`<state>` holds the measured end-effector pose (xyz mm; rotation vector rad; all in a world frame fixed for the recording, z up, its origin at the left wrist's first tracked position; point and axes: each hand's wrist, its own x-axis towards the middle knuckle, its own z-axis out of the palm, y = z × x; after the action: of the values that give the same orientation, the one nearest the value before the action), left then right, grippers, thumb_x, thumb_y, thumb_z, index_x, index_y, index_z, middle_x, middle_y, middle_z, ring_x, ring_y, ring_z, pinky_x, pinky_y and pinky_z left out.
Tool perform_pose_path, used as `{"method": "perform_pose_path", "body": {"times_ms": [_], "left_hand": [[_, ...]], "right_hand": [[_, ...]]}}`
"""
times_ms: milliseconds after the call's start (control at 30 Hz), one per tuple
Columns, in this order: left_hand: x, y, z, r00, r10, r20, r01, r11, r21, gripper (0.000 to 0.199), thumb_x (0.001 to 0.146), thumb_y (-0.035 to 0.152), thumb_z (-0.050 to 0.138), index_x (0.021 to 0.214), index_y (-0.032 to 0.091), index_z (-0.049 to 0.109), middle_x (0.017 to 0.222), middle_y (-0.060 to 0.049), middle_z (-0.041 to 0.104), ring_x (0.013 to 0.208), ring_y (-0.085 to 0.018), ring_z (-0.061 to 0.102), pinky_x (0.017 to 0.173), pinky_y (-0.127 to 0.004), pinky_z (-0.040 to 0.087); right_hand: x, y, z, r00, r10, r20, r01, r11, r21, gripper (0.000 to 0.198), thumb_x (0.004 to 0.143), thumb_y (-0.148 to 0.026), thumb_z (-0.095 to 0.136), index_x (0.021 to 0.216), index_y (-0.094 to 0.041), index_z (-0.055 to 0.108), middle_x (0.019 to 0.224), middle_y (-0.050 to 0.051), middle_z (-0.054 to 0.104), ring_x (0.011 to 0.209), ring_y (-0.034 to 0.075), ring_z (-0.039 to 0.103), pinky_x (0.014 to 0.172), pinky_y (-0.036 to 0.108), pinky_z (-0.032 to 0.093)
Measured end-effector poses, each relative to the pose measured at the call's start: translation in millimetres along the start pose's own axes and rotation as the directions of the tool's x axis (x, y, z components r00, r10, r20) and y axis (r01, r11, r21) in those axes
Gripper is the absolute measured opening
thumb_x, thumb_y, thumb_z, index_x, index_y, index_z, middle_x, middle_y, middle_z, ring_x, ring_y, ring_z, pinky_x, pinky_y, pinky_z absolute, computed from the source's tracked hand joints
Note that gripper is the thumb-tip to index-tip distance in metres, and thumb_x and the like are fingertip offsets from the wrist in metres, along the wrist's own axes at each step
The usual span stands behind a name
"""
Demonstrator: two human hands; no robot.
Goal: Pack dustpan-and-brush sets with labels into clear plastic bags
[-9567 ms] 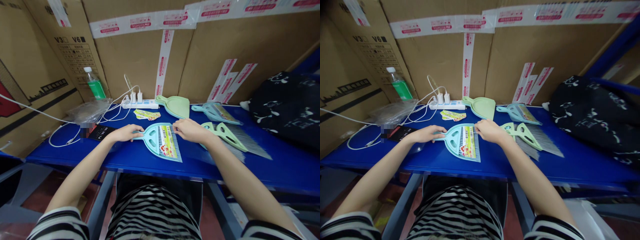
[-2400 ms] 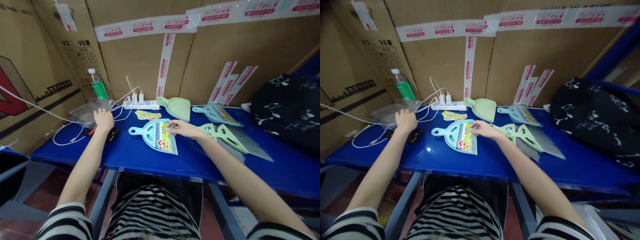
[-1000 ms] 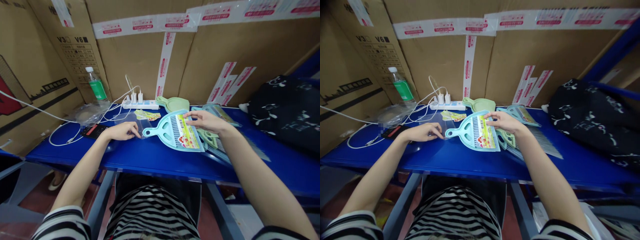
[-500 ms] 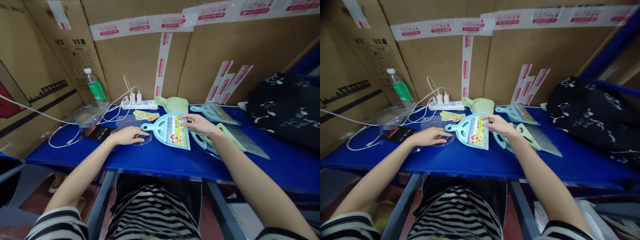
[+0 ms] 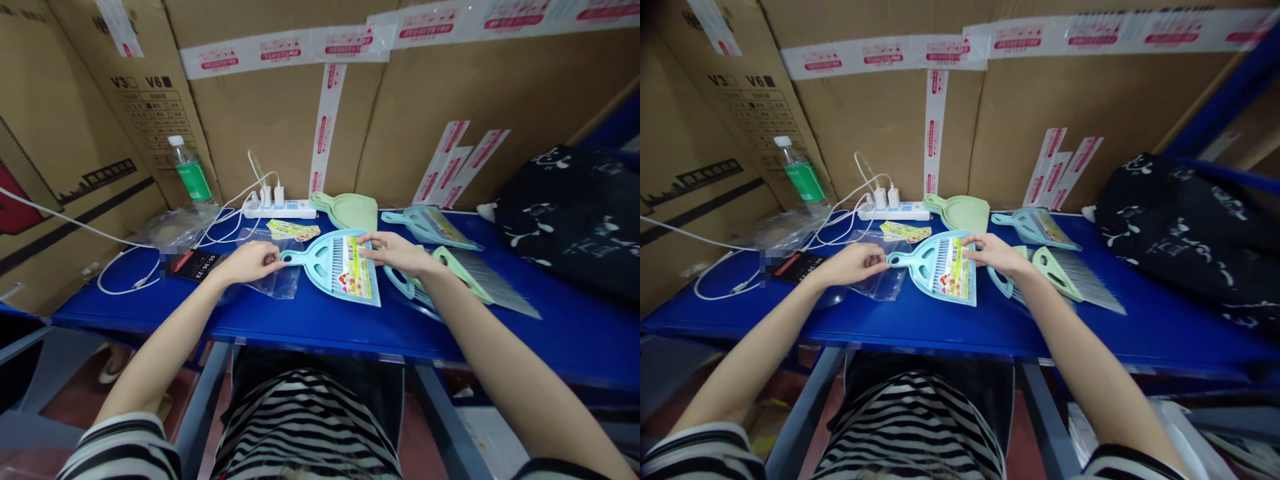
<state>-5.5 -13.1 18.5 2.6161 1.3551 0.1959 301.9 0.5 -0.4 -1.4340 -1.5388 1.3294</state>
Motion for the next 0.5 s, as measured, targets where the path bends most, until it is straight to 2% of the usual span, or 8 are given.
{"method": "perform_pose_path", "body": {"times_ms": [67, 133, 367, 500], "left_hand": [[2, 5, 4, 0.988, -0.153, -0.035, 0.156, 0.978, 0.141, 0.027, 0.086, 0.041, 0.056, 0.08, 0.016, 0.063, 0.073, -0.005, 0.064, 0.069, -0.019, 0.06, 0.062, -0.028, 0.042], [4, 12, 8, 0.974, -0.225, -0.012, 0.223, 0.95, 0.217, 0.026, 0.084, 0.043, 0.057, 0.082, 0.017, 0.062, 0.076, -0.006, 0.066, 0.073, -0.023, 0.063, 0.063, -0.029, 0.043], [7, 25, 9, 0.933, -0.351, 0.077, 0.328, 0.919, 0.216, 0.013, 0.084, 0.025, 0.048, 0.084, 0.021, 0.06, 0.081, -0.004, 0.068, 0.083, -0.024, 0.067, 0.071, -0.031, 0.046], [8, 28, 11, 0.924, -0.38, 0.037, 0.366, 0.91, 0.193, 0.017, 0.085, 0.027, 0.049, 0.096, 0.018, 0.059, 0.094, -0.007, 0.068, 0.087, -0.025, 0.066, 0.075, -0.033, 0.048]], "right_hand": [[0, 1, 0, 1.0, 0.002, 0.01, -0.002, 1.0, -0.017, 0.028, 0.065, -0.023, 0.079, 0.089, -0.019, 0.064, 0.093, 0.005, 0.065, 0.086, 0.016, 0.063, 0.062, 0.022, 0.055], [0, 1, 0, 1.0, 0.0, 0.025, 0.001, 1.0, -0.029, 0.026, 0.067, -0.023, 0.077, 0.089, -0.019, 0.064, 0.09, 0.004, 0.064, 0.085, 0.016, 0.063, 0.062, 0.023, 0.055], [-2, -2, -3, 0.999, -0.022, 0.035, 0.023, 0.999, -0.049, 0.023, 0.067, -0.022, 0.076, 0.086, -0.019, 0.064, 0.086, 0.004, 0.063, 0.078, 0.015, 0.063, 0.056, 0.022, 0.056], [-1, 0, -4, 0.999, -0.043, 0.011, 0.044, 0.998, -0.038, 0.022, 0.068, -0.023, 0.075, 0.085, -0.019, 0.064, 0.083, 0.003, 0.061, 0.076, 0.015, 0.062, 0.056, 0.022, 0.056]]}}
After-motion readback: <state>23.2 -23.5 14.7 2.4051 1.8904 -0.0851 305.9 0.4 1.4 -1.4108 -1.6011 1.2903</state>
